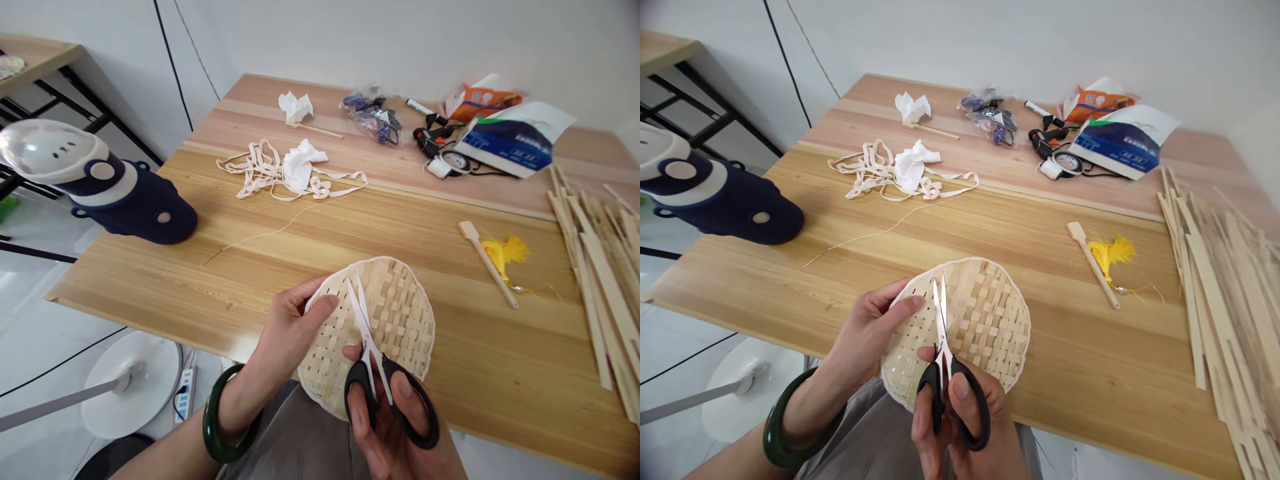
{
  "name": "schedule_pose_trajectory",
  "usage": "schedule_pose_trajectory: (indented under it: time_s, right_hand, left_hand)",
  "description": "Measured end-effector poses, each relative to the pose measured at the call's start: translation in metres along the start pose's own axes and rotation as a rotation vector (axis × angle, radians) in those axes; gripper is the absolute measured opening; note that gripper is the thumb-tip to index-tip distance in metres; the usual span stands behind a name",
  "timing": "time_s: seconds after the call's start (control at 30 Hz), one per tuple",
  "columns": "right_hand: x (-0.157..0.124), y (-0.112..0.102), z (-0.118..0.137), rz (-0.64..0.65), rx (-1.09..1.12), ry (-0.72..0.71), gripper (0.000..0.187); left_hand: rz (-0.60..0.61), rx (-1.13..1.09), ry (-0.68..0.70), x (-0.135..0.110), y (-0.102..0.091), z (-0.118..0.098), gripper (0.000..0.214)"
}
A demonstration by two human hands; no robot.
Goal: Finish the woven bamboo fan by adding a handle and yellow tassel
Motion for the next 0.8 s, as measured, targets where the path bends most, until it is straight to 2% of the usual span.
schedule_pose_trajectory:
  time_s: [0.27,0.5,0.8]
  right_hand:
    - [0.002,-0.002,0.000,0.005,0.020,-0.001,0.035]
    - [0.003,0.000,-0.001,0.031,0.171,0.010,0.036]
    - [0.007,0.001,-0.004,-0.021,-0.060,-0.052,0.033]
  left_hand:
    - [0.014,0.005,0.002,0.000,0.002,0.000,0.025]
    - [-0.131,0.278,0.231,-0.004,0.000,-0.004,0.021]
    - [-0.010,-0.004,-0.030,-0.003,0.006,0.011,0.025]
Point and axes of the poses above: each hand's wrist, its own x-axis towards the middle knuckle, its own y-axis out of the palm, z = x × y, the point moved 3 cm from there along x, towards the middle knuckle, and after that the axes turned 7 degrees about x, right-handed, at the moved point
